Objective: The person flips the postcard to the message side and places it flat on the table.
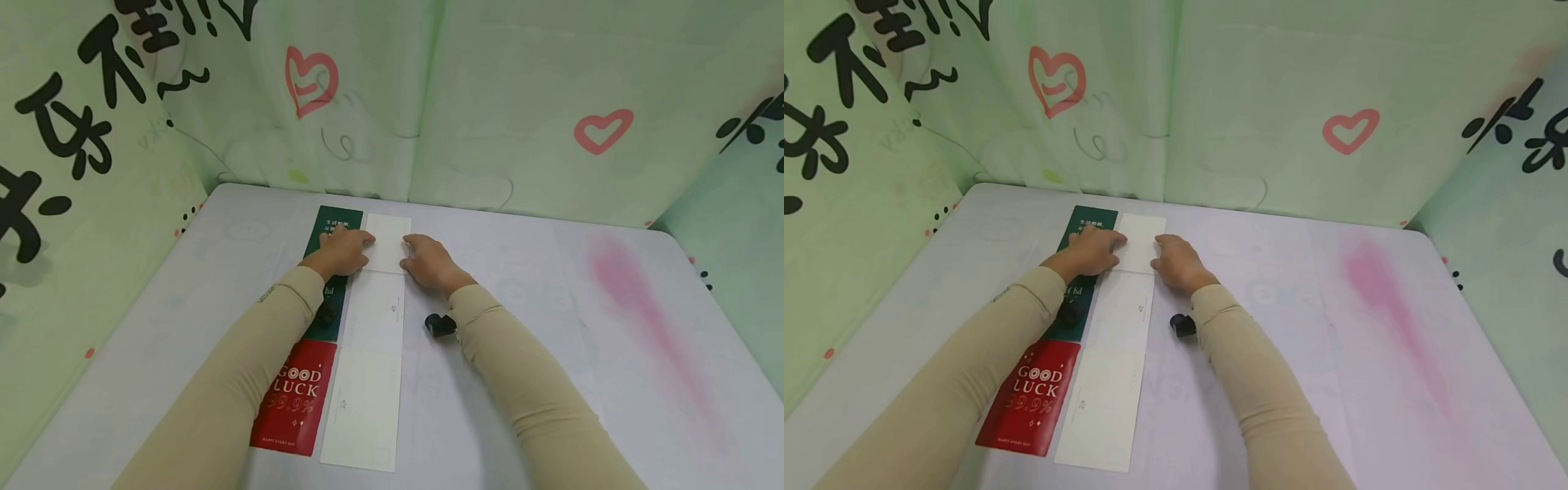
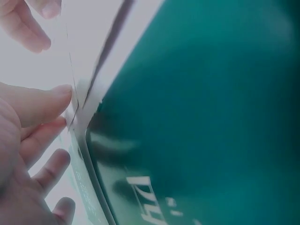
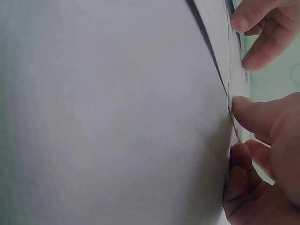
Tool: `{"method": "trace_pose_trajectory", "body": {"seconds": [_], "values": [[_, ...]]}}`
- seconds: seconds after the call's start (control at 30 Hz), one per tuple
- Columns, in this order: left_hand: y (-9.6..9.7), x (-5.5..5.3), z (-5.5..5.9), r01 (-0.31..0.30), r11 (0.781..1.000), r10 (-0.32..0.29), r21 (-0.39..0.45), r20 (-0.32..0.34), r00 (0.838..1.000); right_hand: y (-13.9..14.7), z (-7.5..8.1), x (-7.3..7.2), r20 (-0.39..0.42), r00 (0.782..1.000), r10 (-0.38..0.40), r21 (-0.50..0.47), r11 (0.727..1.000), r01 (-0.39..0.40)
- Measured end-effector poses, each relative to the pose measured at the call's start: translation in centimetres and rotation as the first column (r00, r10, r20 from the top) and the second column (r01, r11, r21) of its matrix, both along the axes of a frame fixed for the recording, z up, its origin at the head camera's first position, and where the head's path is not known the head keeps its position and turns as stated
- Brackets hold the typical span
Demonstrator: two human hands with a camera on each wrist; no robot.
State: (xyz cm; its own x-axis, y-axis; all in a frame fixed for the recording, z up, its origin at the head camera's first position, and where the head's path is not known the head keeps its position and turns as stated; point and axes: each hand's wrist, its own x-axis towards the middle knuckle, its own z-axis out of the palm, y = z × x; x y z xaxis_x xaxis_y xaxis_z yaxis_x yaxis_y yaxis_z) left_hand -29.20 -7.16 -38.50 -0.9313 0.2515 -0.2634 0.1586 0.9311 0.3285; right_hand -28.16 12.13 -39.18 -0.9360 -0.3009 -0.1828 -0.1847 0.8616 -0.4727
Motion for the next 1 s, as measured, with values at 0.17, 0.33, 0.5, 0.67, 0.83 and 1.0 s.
{"method": "trace_pose_trajectory", "body": {"seconds": [0.17,0.33,0.5,0.67,0.83,1.0], "values": [[-0.1,0.2,0.0,-0.006,1.000,0.006,0.018,-0.002,1.000,0.0,0.1,0.0,0.016,1.000,0.007,0.015,1.000,-0.007],[0.0,0.5,0.2,-0.017,0.997,0.020,0.077,-0.032,0.999,-0.1,0.2,-0.1,0.005,1.000,0.006,0.006,1.000,-0.006],[-0.6,1.7,0.9,-0.004,0.987,0.020,0.159,-0.100,0.995,0.1,0.3,0.9,-0.046,0.998,-0.043,-0.082,0.996,0.039],[-2.8,3.9,2.6,0.018,0.974,0.011,0.224,-0.129,0.992,0.3,1.4,3.3,-0.101,0.994,-0.047,-0.157,0.987,0.031],[-5.2,7.3,4.5,0.079,0.962,-0.038,0.261,-0.159,0.987,-0.6,2.8,7.7,-0.118,0.993,0.017,-0.151,0.988,-0.034],[-7.6,12.1,5.5,0.130,0.953,-0.083,0.274,-0.177,0.981,-2.0,3.9,12.5,-0.158,0.979,0.129,-0.122,0.981,-0.149]]}}
